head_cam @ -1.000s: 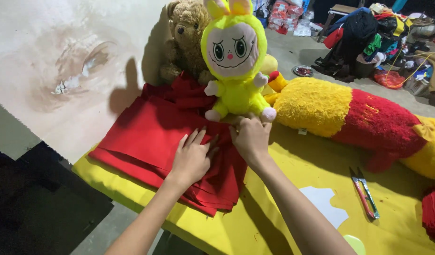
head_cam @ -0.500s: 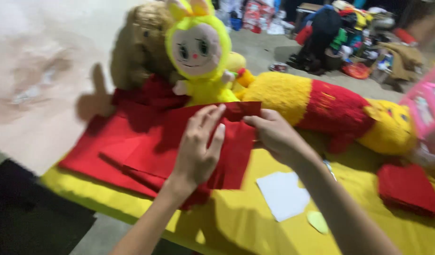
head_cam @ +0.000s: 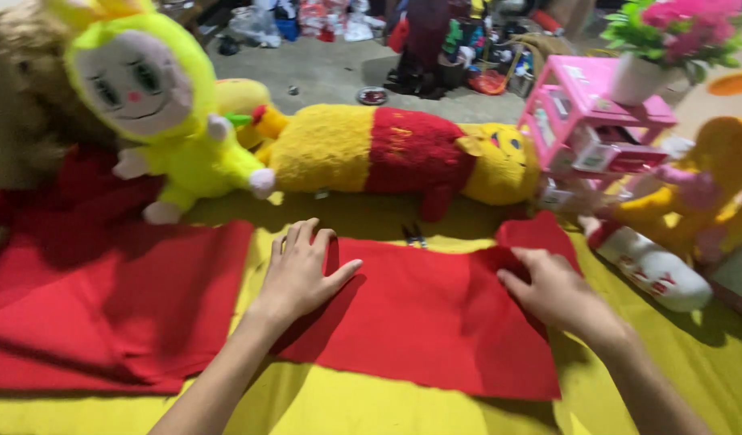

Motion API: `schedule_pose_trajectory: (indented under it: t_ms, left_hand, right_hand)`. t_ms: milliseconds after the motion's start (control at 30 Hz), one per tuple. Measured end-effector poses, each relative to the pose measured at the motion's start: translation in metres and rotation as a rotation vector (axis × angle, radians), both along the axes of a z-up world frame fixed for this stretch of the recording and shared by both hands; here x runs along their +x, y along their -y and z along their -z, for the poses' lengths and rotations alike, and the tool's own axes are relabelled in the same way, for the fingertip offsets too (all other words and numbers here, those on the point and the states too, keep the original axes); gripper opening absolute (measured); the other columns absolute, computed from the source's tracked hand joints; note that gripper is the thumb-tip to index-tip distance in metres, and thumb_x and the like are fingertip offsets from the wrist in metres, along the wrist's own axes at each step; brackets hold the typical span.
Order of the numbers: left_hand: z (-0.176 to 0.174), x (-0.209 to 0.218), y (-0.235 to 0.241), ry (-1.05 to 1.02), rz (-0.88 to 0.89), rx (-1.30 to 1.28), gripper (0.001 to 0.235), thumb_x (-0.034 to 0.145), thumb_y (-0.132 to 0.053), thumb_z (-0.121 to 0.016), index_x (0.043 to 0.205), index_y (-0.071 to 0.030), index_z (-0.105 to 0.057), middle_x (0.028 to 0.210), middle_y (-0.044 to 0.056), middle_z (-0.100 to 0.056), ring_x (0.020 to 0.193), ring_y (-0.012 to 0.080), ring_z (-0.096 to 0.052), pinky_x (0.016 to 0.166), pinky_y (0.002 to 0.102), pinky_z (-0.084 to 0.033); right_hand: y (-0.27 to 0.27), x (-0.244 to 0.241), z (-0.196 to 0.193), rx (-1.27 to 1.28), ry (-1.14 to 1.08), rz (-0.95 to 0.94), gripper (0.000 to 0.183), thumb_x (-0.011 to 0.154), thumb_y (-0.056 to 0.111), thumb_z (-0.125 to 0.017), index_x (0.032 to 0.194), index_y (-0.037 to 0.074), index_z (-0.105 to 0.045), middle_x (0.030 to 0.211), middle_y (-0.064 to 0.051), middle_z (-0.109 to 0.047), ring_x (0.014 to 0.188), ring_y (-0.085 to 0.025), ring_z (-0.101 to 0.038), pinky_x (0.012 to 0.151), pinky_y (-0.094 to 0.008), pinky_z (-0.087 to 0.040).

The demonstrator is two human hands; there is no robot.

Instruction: The person places a white paper template onto a red fabric sheet and traces its outline using a yellow marker. They then use scissors to cut the red fabric along the traced lines, creating a shaped piece.

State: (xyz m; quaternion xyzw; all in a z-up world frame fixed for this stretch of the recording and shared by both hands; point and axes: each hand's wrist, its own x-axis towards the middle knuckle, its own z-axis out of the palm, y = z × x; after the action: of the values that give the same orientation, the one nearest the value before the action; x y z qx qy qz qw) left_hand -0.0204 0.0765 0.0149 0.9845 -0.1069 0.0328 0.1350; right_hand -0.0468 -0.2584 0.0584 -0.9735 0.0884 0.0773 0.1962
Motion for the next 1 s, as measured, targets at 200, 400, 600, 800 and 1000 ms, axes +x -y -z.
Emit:
schedule_pose_trajectory:
  t_ms: [200, 400, 600, 800, 1000]
  left_hand:
    - [0.024, 0.042, 0.013, 0.208, 0.159, 0.006, 0.066, 0.085, -0.069, -0.067, 0.124, -0.017, -0.061, 0.116, 0.008, -0.056, 0.111, 0.0335, -0.056, 0.094, 0.051, -0.043]
    - [0.017, 0.040, 0.013, 0.072, 0.205, -0.069, 0.045, 0.087, -0.062, -0.071, 0.103, -0.022, -0.058, 0.106, -0.002, -0.053, 0.115, 0.0208, -0.051, 0.101, 0.048, -0.034]
    - [0.029, 0.043, 0.004, 0.105, 0.334, -0.181, 0.036, 0.085, -0.048, -0.078, 0.087, -0.017, -0.061, 0.106, 0.000, -0.057, 0.112, 0.0220, -0.051, 0.095, 0.049, -0.033]
    - [0.015, 0.036, 0.003, 0.158, 0.549, -0.478, 0.031, 0.084, -0.033, -0.082, 0.072, -0.017, -0.059, 0.092, -0.002, -0.067, 0.097, 0.0182, -0.063, 0.086, 0.038, -0.036]
    - [-0.002, 0.022, 0.007, -0.051, 0.579, -0.836, 0.015, 0.080, -0.015, -0.084, 0.075, -0.014, -0.069, 0.072, 0.001, -0.075, 0.069, 0.0149, -0.070, 0.063, 0.028, -0.048]
  right_hand:
    - [0.011, -0.028, 0.002, -0.333, 0.108, -0.107, 0.032, 0.089, 0.043, -0.066, 0.109, 0.020, -0.057, 0.105, -0.006, -0.072, 0.099, -0.036, -0.071, 0.079, -0.053, -0.057]
    - [-0.049, -0.008, 0.005, -0.414, 0.418, -0.287, 0.042, 0.090, 0.051, -0.064, 0.119, 0.021, -0.064, 0.104, -0.003, -0.064, 0.104, -0.027, -0.069, 0.082, -0.045, -0.059]
    - [-0.077, 0.050, 0.050, -0.100, 0.275, -0.225, 0.043, 0.089, 0.044, -0.069, 0.117, 0.011, -0.063, 0.103, -0.010, -0.065, 0.104, -0.036, -0.070, 0.085, -0.054, -0.059]
    - [-0.077, 0.056, 0.047, 0.181, 0.149, -0.079, 0.029, 0.087, 0.041, -0.071, 0.108, 0.022, -0.071, 0.099, -0.002, -0.079, 0.101, -0.027, -0.076, 0.087, -0.049, -0.059]
    - [-0.071, 0.045, 0.030, 0.408, 0.408, -0.091, 0.023, 0.103, 0.025, -0.053, 0.117, 0.008, -0.049, 0.081, -0.014, -0.079, 0.091, -0.039, -0.076, 0.086, -0.053, -0.057]
